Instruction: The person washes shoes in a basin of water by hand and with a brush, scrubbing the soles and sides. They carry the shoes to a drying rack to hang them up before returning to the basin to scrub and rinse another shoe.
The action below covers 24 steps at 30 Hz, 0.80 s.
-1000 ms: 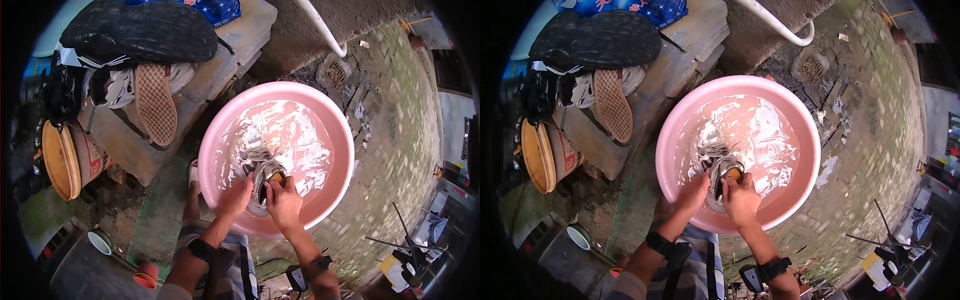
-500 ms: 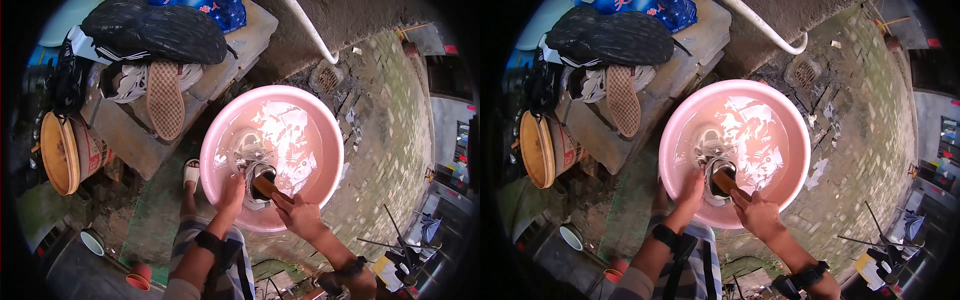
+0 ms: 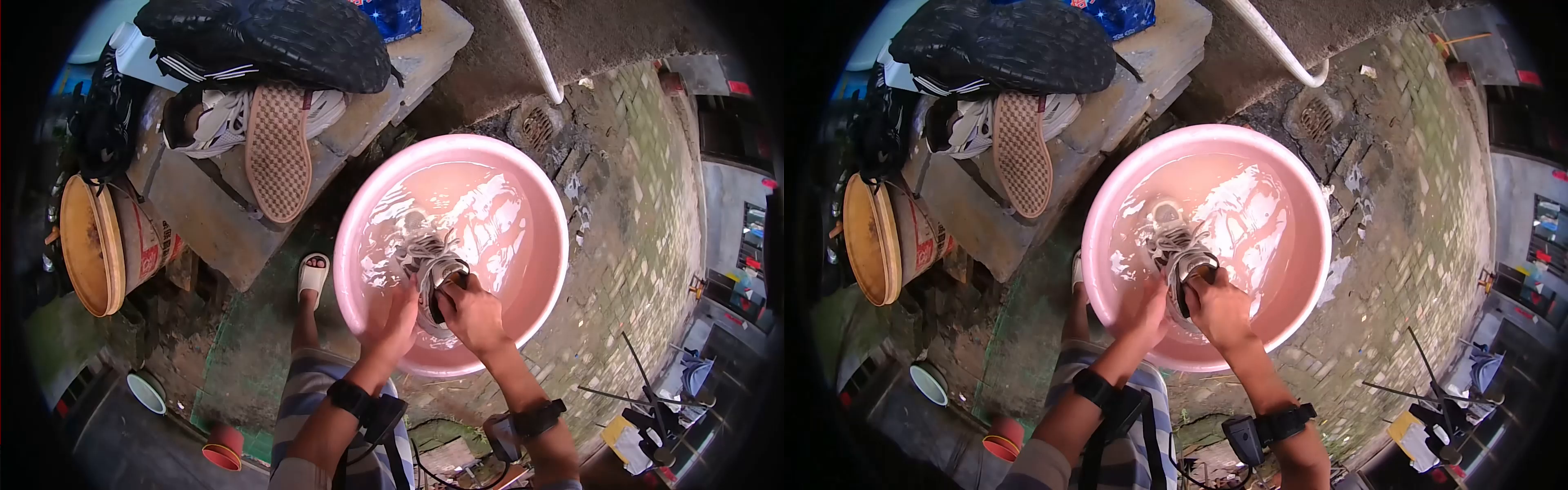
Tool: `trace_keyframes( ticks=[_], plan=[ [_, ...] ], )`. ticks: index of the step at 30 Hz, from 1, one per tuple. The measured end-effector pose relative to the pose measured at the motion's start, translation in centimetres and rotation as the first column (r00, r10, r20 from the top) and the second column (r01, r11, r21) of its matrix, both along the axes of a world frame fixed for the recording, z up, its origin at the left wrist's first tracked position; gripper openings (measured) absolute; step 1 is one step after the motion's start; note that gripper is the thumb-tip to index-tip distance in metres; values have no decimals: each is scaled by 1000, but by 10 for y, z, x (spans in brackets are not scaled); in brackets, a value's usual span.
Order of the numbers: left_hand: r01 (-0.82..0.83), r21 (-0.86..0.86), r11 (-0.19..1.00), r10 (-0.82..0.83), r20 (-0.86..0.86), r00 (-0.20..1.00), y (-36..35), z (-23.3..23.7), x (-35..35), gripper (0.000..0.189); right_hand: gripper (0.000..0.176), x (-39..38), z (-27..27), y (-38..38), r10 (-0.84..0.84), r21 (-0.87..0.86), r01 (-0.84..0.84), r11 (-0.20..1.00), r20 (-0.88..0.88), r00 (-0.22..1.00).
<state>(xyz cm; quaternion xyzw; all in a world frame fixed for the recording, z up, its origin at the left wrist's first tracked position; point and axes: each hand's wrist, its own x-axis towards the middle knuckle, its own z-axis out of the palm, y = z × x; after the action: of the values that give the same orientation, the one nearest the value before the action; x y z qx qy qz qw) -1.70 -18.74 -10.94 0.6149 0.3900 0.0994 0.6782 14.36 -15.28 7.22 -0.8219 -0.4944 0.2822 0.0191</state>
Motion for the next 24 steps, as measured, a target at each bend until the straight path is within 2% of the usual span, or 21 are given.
trace_keyframes(
  ticks=[1,2,3,4,5,7,8,9,10,11,12,13,15,16,17,19,20,22,23,24],
  plan=[
    [4,2,1000,-4,1,1000,9,14,0,73,17,1,7,-2,-4,2,4,1000,1,1000],
    [173,251,953,-115,-230,966,31,47,2,76,22,1,19,-4,28,-45,-29,999,-31,999],
    [375,433,820,-153,-465,872,55,81,6,79,29,1,28,-10,58,-94,-63,994,-63,996],
    [461,247,852,-269,-549,791,79,109,12,79,42,2,27,-25,134,-100,-139,985,-58,989],
    [463,248,851,-272,-548,791,87,112,13,79,42,2,33,-33,131,-100,-136,986,-57,990],
    [457,-3,889,-395,-509,765,94,114,14,82,44,3,51,-43,193,-236,-204,950,-68,979],
    [480,93,872,-374,-504,778,86,95,8,76,40,3,59,-47,218,-230,-223,947,-46,975],
    [480,92,872,-376,-502,779,72,77,12,76,40,3,64,-45,217,-233,-222,947,-44,975],
    [-32,-126,992,-25,-429,903,61,68,21,61,37,3,67,-42,168,-210,-171,963,-32,985],
    [-515,-345,785,348,-443,826,57,65,25,50,35,4,67,-38,119,-183,-120,976,-22,993],
    [-370,-315,874,224,-413,883,56,62,20,48,31,3,57,-33,71,-80,-68,994,41,997],
    [-369,-314,875,224,-413,883,49,60,20,48,30,1,50,-21,10,-50,-6,999,89,996],
    [-429,-345,835,334,-303,893,24,49,18,56,23,-4,19,-13,-34,54,26,998,166,985],
    [-143,-155,978,127,-108,986,3,15,-2,71,23,-9,7,-12,-35,54,26,998,166,986],
    [-146,-155,977,130,-110,985,6,20,-2,71,19,-14,-5,-11,-58,69,47,997,170,984],
    [-27,-112,993,7,-170,985,10,27,-3,81,16,-15,-11,-10,-82,82,69,994,173,982],
    [-27,-113,993,7,-171,985,12,28,-4,81,15,-13,-12,-10,-90,27,88,996,111,990],
    [172,-131,976,-201,-262,944,22,27,-6,79,14,-8,-13,-9,-107,-24,108,994,50,993],
    [173,-127,977,-201,-261,944,32,39,7,79,15,-2,-13,-9,-72,-17,72,997,-6,997],
    [-286,-594,752,171,-243,955,45,63,27,78,16,4,-12,-10,-37,-7,37,999,-61,997]
  ],
)
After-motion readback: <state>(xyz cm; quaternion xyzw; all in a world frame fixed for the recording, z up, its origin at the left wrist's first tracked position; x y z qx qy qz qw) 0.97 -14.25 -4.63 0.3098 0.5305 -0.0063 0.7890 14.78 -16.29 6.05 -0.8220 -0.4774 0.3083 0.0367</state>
